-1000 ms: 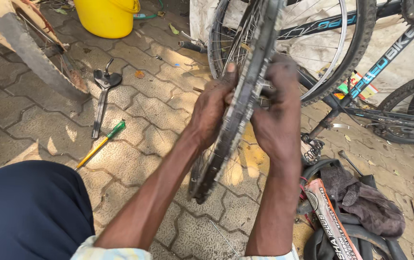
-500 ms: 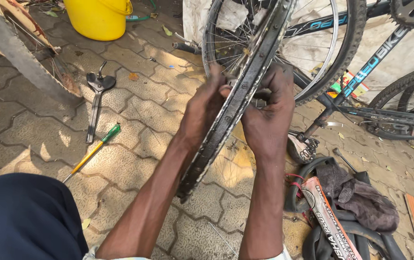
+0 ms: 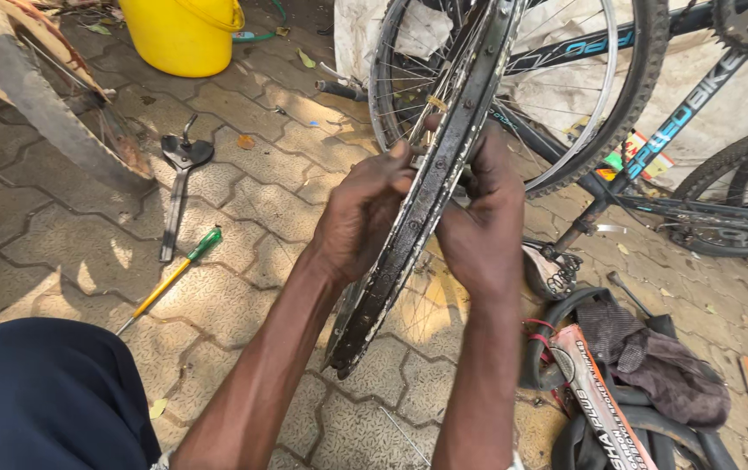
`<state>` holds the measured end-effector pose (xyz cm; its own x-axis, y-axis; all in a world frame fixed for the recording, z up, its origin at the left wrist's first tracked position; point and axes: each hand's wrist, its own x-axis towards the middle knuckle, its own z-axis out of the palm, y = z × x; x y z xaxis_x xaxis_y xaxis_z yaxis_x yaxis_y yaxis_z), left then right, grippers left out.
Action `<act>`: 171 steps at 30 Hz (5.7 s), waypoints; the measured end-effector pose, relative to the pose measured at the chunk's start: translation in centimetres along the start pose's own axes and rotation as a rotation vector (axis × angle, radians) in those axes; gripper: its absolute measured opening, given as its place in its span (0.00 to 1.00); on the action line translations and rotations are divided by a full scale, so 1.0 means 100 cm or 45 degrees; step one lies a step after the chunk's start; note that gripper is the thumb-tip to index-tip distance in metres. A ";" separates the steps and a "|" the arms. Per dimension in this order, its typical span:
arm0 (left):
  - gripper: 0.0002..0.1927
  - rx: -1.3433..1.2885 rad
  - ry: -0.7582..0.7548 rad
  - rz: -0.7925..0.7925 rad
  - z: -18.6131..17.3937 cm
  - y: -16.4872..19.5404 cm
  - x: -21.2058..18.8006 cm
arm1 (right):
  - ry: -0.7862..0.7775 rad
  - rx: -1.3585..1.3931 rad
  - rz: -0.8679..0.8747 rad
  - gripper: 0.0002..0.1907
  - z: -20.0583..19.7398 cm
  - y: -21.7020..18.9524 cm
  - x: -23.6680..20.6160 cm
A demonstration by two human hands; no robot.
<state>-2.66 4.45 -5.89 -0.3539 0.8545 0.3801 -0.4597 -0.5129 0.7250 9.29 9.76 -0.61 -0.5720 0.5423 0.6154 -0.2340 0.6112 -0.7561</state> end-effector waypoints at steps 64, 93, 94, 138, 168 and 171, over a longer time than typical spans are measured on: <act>0.37 0.571 0.365 0.298 0.005 0.033 0.016 | 0.447 0.228 -0.062 0.16 0.017 0.033 -0.027; 0.44 1.489 0.140 0.644 0.039 0.009 -0.057 | 0.176 0.556 -0.268 0.21 0.002 0.092 0.011; 0.44 1.496 0.159 0.644 0.038 0.006 -0.060 | 0.195 0.418 -0.294 0.18 0.006 0.091 0.012; 0.39 1.668 0.152 0.732 -0.005 0.025 -0.039 | 0.122 0.789 0.097 0.09 0.023 0.071 -0.002; 0.37 1.666 0.168 0.786 -0.033 0.035 -0.039 | 0.213 0.549 0.078 0.08 0.042 0.136 -0.005; 0.37 1.674 0.187 0.807 -0.034 0.035 -0.040 | 0.219 0.423 0.111 0.08 0.038 0.134 -0.013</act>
<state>-5.60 -1.07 -6.86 -0.3244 0.4625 0.8251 0.8295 -0.2802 0.4831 3.92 15.07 -12.37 -0.4673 0.6899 0.5529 -0.4487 0.3538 -0.8207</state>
